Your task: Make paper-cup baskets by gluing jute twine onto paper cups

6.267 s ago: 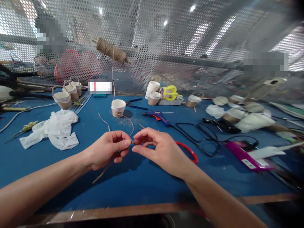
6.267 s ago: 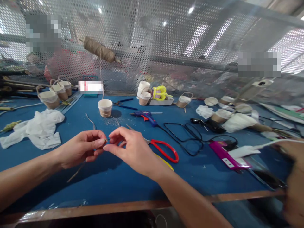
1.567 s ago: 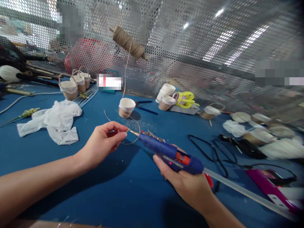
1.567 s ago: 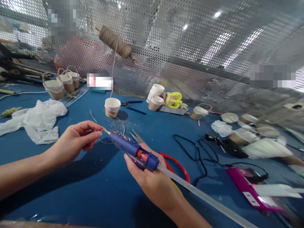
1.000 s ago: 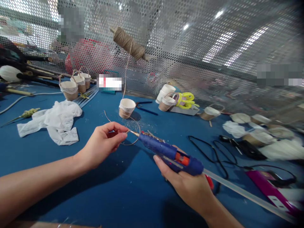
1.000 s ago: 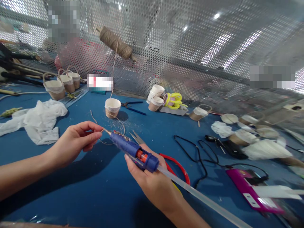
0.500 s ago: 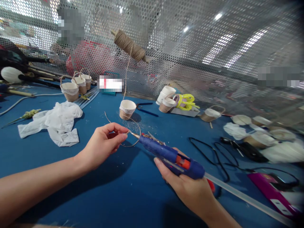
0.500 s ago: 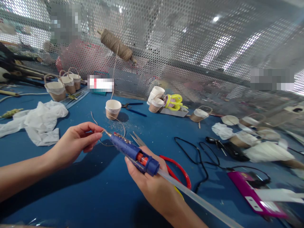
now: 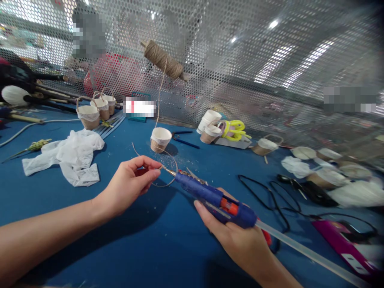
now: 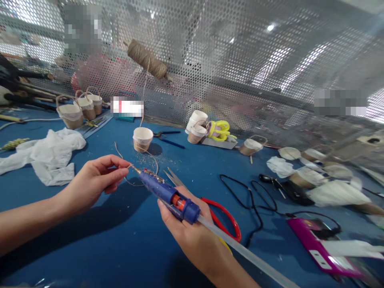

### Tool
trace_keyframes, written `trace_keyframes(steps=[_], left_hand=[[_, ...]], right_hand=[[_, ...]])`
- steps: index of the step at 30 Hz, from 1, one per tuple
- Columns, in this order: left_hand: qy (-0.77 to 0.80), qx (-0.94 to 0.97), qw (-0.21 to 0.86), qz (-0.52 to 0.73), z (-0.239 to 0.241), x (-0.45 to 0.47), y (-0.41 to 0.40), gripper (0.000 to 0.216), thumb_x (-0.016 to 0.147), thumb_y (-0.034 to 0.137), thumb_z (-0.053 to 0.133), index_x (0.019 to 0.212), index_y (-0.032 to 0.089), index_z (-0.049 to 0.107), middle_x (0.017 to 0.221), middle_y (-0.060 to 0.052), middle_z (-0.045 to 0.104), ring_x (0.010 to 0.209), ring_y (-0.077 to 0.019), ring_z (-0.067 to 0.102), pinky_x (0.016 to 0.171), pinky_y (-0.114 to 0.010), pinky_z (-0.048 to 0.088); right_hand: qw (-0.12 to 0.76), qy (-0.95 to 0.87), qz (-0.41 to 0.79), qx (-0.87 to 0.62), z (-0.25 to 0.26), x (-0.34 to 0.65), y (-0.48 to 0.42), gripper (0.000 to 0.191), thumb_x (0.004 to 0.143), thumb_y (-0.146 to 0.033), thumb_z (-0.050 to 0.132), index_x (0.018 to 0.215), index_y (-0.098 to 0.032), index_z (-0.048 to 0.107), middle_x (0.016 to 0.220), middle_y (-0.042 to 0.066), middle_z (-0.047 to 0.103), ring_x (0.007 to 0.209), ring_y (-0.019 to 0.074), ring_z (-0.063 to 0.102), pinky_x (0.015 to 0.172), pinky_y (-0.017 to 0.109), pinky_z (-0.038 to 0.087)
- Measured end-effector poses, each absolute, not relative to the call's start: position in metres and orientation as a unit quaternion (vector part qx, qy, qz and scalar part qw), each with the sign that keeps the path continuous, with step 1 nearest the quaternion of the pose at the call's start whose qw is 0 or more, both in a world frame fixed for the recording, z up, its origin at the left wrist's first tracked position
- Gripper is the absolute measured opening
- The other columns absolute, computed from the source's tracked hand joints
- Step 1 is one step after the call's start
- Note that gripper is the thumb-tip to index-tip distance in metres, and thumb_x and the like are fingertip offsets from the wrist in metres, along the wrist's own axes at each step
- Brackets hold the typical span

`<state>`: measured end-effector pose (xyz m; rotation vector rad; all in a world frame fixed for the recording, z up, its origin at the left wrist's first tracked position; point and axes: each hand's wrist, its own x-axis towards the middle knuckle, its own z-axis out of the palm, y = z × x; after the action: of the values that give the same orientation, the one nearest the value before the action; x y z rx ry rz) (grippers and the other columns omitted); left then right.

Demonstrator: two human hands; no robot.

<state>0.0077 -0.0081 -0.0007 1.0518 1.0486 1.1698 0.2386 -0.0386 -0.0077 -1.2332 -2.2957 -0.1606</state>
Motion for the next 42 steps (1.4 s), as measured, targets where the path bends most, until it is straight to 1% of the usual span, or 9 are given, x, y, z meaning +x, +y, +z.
trace_keyframes(steps=[4, 7, 9, 11, 15, 21, 30, 35, 42], left_hand=[[0.446, 0.453, 0.59, 0.498, -0.001, 0.008, -0.007, 0.014, 0.067, 0.025, 0.064, 0.076, 0.016, 0.059, 0.047, 0.008, 0.042, 0.039, -0.0039, 0.035, 0.038, -0.017, 0.027], [0.445, 0.452, 0.592, 0.497, -0.002, 0.008, -0.007, 0.013, 0.068, 0.024, 0.063, 0.076, 0.016, 0.059, 0.046, 0.008, 0.041, 0.039, -0.0035, 0.034, 0.038, -0.017, 0.025], [0.442, 0.445, 0.6, 0.497, -0.003, 0.007, -0.007, 0.013, 0.068, 0.024, 0.063, 0.077, 0.015, 0.058, 0.046, 0.008, 0.041, 0.039, -0.0032, 0.033, 0.038, -0.017, 0.025], [0.434, 0.43, 0.618, 0.495, -0.003, 0.006, -0.006, 0.014, 0.068, 0.024, 0.064, 0.077, 0.015, 0.058, 0.047, 0.008, 0.043, 0.039, -0.0029, 0.033, 0.039, -0.017, 0.025], [0.404, 0.374, 0.685, 0.478, -0.003, 0.004, -0.006, 0.017, 0.065, 0.024, 0.068, 0.076, 0.015, 0.057, 0.049, 0.007, 0.045, 0.041, -0.0029, 0.035, 0.039, -0.016, 0.023], [0.369, 0.314, 0.749, 0.451, 0.002, 0.005, -0.006, 0.018, 0.063, 0.019, 0.07, 0.075, 0.014, 0.056, 0.05, 0.007, 0.043, 0.042, -0.0021, 0.035, 0.038, -0.015, 0.02], [0.346, 0.316, 0.762, 0.448, 0.002, 0.004, -0.008, 0.017, 0.064, 0.017, 0.07, 0.074, 0.013, 0.056, 0.05, 0.006, 0.043, 0.042, -0.0022, 0.036, 0.038, -0.015, 0.019], [0.349, 0.329, 0.761, 0.437, 0.005, 0.004, -0.009, 0.016, 0.065, 0.018, 0.07, 0.072, 0.014, 0.056, 0.049, 0.007, 0.044, 0.042, -0.0021, 0.035, 0.038, -0.015, 0.019], [0.363, 0.357, 0.71, 0.487, 0.003, 0.003, -0.006, 0.015, 0.065, 0.02, 0.069, 0.073, 0.014, 0.057, 0.05, 0.007, 0.045, 0.041, -0.0022, 0.035, 0.038, -0.015, 0.02]], right_hand=[[0.269, -0.845, -0.042, -0.461, -0.012, 0.24, -0.039, 0.029, 0.083, -0.03, 0.039, 0.088, -0.03, 0.067, 0.08, 0.004, 0.068, 0.093, 0.0258, 0.061, 0.081, 0.042, 0.051], [0.27, -0.828, 0.001, -0.491, -0.011, 0.241, -0.038, 0.024, 0.079, -0.039, 0.046, 0.087, -0.028, 0.067, 0.086, 0.006, 0.067, 0.093, 0.027, 0.061, 0.077, 0.04, 0.053], [0.287, -0.793, 0.073, -0.532, -0.007, 0.24, -0.038, 0.021, 0.074, -0.041, 0.055, 0.084, -0.027, 0.067, 0.083, 0.007, 0.067, 0.09, 0.0279, 0.062, 0.071, 0.038, 0.055], [0.304, -0.756, 0.158, -0.558, -0.002, 0.235, -0.039, 0.016, 0.072, -0.041, 0.058, 0.078, -0.027, 0.065, 0.069, 0.004, 0.065, 0.074, 0.0243, 0.064, 0.057, 0.033, 0.055], [0.329, -0.699, 0.293, -0.563, 0.013, 0.221, -0.04, 0.019, 0.079, -0.039, 0.051, 0.075, -0.022, 0.06, 0.047, -0.002, 0.052, 0.04, 0.0117, 0.05, 0.037, 0.023, 0.044], [0.36, -0.623, 0.487, -0.494, 0.028, 0.221, -0.032, 0.017, 0.079, -0.034, 0.052, 0.085, -0.018, 0.054, 0.042, -0.007, 0.042, 0.034, 0.0052, 0.035, 0.034, 0.019, 0.028], [0.302, -0.676, 0.485, -0.466, 0.028, 0.223, -0.026, 0.02, 0.081, -0.035, 0.051, 0.083, -0.015, 0.053, 0.045, -0.006, 0.045, 0.036, 0.0057, 0.04, 0.035, 0.02, 0.031], [0.326, -0.677, 0.462, -0.47, 0.021, 0.225, -0.023, 0.019, 0.082, -0.034, 0.05, 0.084, -0.015, 0.053, 0.044, -0.007, 0.045, 0.035, 0.0048, 0.04, 0.035, 0.019, 0.03], [0.289, -0.678, 0.476, -0.48, 0.019, 0.229, -0.023, 0.022, 0.081, -0.036, 0.051, 0.085, -0.014, 0.054, 0.045, -0.006, 0.046, 0.037, 0.0054, 0.042, 0.036, 0.019, 0.034]])
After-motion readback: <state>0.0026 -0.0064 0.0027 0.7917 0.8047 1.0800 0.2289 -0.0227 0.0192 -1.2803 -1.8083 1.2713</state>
